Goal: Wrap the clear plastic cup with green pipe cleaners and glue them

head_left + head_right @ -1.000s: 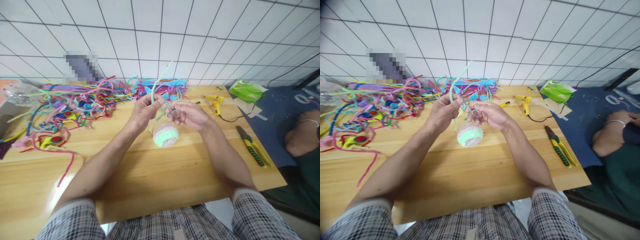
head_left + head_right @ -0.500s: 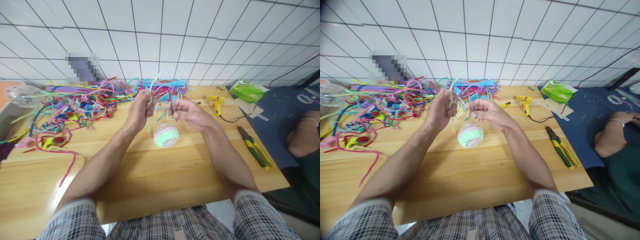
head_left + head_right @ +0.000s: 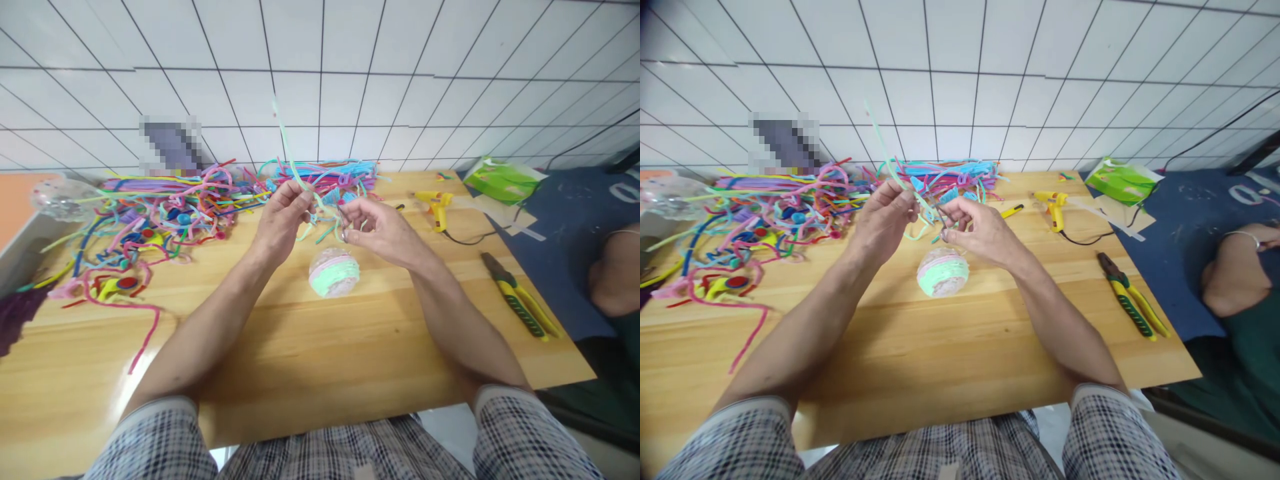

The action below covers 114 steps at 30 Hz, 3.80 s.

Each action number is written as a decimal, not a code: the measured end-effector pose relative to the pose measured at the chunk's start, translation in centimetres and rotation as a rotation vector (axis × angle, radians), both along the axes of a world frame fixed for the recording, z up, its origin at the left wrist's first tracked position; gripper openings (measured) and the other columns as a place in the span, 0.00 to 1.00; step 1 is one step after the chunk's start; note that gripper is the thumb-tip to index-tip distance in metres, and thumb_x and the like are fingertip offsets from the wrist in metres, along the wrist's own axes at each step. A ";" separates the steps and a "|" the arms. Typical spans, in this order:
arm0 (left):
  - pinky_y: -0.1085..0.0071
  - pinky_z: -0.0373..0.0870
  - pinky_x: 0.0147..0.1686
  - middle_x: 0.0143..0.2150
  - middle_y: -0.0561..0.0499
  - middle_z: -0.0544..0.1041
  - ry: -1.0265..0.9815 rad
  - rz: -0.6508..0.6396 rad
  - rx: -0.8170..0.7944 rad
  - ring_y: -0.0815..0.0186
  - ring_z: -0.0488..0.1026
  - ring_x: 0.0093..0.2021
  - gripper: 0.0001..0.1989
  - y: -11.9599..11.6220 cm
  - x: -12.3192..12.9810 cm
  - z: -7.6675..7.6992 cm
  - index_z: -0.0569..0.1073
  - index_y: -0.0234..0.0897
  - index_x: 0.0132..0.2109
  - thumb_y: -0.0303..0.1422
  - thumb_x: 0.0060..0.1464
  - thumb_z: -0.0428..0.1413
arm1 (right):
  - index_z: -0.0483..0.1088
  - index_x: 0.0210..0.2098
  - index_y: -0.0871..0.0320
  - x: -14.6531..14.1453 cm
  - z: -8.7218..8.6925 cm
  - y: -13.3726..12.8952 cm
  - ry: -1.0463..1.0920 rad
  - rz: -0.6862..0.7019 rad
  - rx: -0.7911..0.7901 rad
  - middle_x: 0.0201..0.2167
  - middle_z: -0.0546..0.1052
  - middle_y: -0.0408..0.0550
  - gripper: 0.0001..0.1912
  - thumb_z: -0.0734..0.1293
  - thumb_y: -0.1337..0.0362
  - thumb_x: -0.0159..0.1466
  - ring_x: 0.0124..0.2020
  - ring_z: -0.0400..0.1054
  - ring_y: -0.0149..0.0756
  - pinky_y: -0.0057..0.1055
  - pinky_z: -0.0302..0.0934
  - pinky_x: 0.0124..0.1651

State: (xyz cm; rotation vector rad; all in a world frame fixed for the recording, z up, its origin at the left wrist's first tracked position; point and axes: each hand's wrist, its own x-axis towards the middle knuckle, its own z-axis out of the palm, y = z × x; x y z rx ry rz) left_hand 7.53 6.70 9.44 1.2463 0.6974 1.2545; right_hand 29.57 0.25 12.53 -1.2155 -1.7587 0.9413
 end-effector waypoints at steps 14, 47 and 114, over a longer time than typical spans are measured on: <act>0.73 0.87 0.45 0.40 0.58 0.84 -0.186 -0.140 0.067 0.69 0.87 0.39 0.23 -0.1 0.2 -0.9 0.80 0.43 0.44 0.49 0.55 0.81 | 0.75 0.40 0.51 0.6 1.6 -0.9 -0.167 -0.035 0.026 0.37 0.83 0.43 0.09 0.75 0.61 0.61 0.39 0.75 0.40 0.37 0.65 0.43; 0.70 0.82 0.43 0.41 0.51 0.87 0.301 0.276 0.606 0.65 0.86 0.40 0.14 -1.2 0.0 -1.6 0.81 0.41 0.43 0.46 0.72 0.67 | 0.75 0.47 0.50 -0.2 2.8 -2.7 -0.599 -0.131 0.187 0.47 0.86 0.48 0.10 0.73 0.67 0.66 0.45 0.78 0.46 0.42 0.65 0.51; 0.69 0.85 0.40 0.35 0.54 0.87 0.064 -0.135 0.252 0.66 0.86 0.34 0.23 -0.1 -0.2 -1.2 0.80 0.42 0.41 0.52 0.57 0.78 | 0.76 0.42 0.51 0.9 2.5 -1.6 -0.471 -0.074 0.158 0.41 0.85 0.44 0.07 0.72 0.66 0.64 0.40 0.76 0.42 0.38 0.61 0.44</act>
